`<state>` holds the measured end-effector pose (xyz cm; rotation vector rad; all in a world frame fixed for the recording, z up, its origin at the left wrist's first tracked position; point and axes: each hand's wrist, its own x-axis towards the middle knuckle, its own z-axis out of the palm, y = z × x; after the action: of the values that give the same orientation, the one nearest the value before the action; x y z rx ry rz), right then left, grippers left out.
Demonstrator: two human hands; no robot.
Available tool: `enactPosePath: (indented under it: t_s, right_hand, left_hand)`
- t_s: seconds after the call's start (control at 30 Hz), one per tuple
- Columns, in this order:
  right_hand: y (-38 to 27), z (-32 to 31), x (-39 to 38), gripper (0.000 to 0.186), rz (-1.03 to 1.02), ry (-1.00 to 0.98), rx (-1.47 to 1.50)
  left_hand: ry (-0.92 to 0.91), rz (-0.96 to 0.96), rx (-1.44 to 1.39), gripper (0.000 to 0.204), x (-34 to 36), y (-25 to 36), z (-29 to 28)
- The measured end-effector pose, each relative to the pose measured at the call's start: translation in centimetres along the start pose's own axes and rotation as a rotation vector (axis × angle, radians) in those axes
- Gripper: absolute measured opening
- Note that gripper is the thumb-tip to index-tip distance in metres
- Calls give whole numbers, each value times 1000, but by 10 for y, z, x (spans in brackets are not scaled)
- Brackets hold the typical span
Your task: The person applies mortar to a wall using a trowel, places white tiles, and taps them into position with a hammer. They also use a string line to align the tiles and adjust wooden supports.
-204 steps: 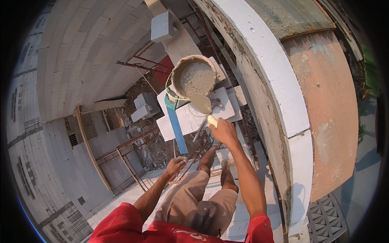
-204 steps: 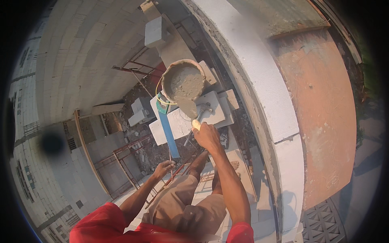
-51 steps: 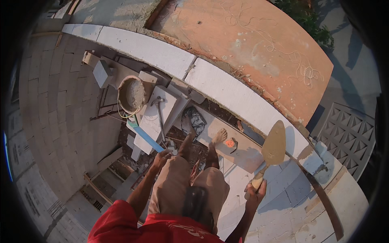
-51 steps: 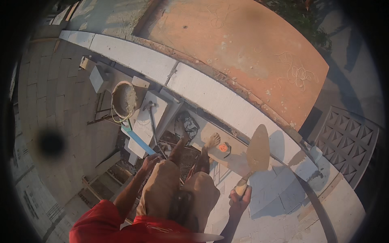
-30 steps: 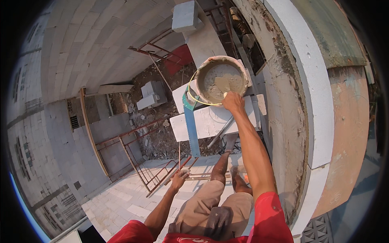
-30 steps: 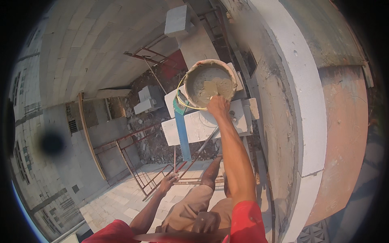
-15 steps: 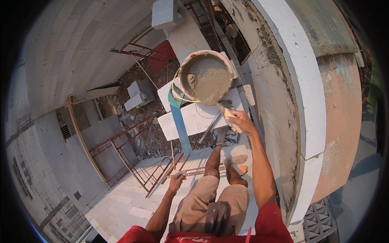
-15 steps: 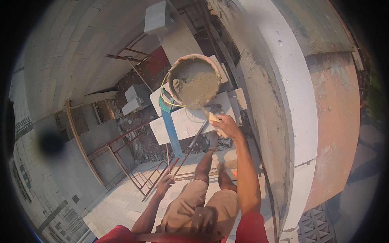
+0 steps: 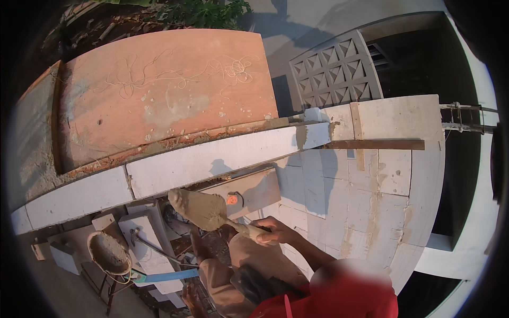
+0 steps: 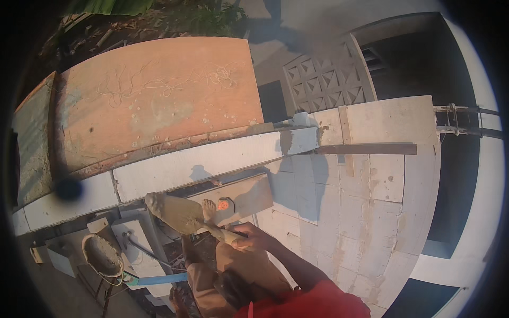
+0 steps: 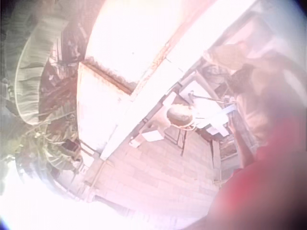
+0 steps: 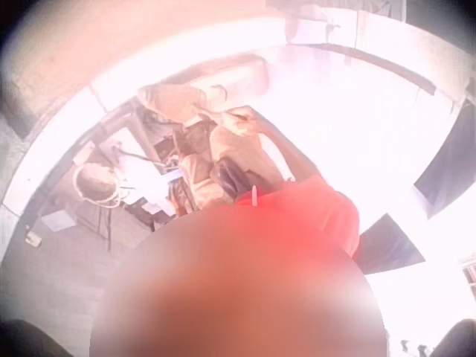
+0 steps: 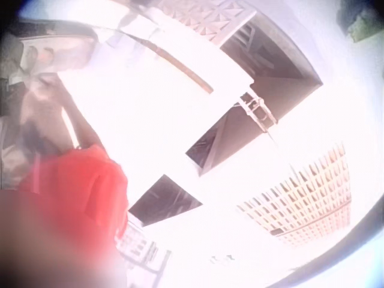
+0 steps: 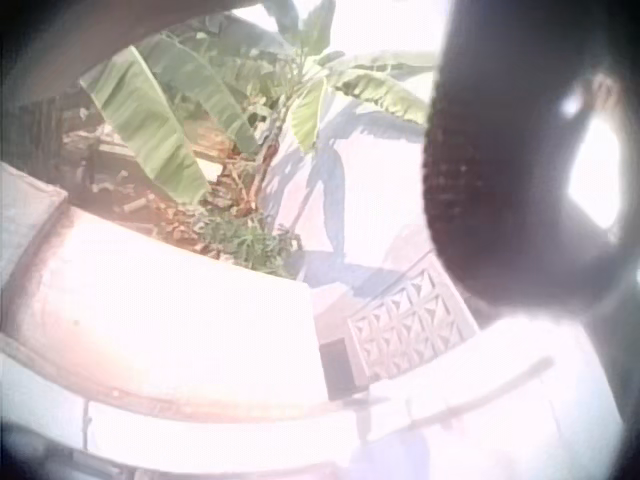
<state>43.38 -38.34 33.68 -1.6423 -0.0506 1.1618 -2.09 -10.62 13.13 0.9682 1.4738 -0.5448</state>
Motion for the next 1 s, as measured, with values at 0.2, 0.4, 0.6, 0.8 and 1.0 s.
enactPosePath:
  t_s: [0.2, 0.4, 0.6, 0.8, 1.0]
  right_hand:
    - [33, -99, -115, 34, -46, 700, 401]
    - [65, -176, -94, 39, -126, 1295, 268]
    - [82, -225, -35, 45, 108, 1582, -414]
    - [73, -224, -34, 40, 149, 1574, -362]
    - [37, -216, -43, 24, -146, 1177, 900]
  left_hand:
    - [20, 179, -100, 26, -10, 87, 18]
    - [13, 237, 323, 48, -47, 166, 82]
    - [-23, 185, 388, 60, -57, 174, 114]
    - [11, 158, 396, 59, -64, 164, 104]
    - [35, 156, 407, 55, -63, 161, 100]
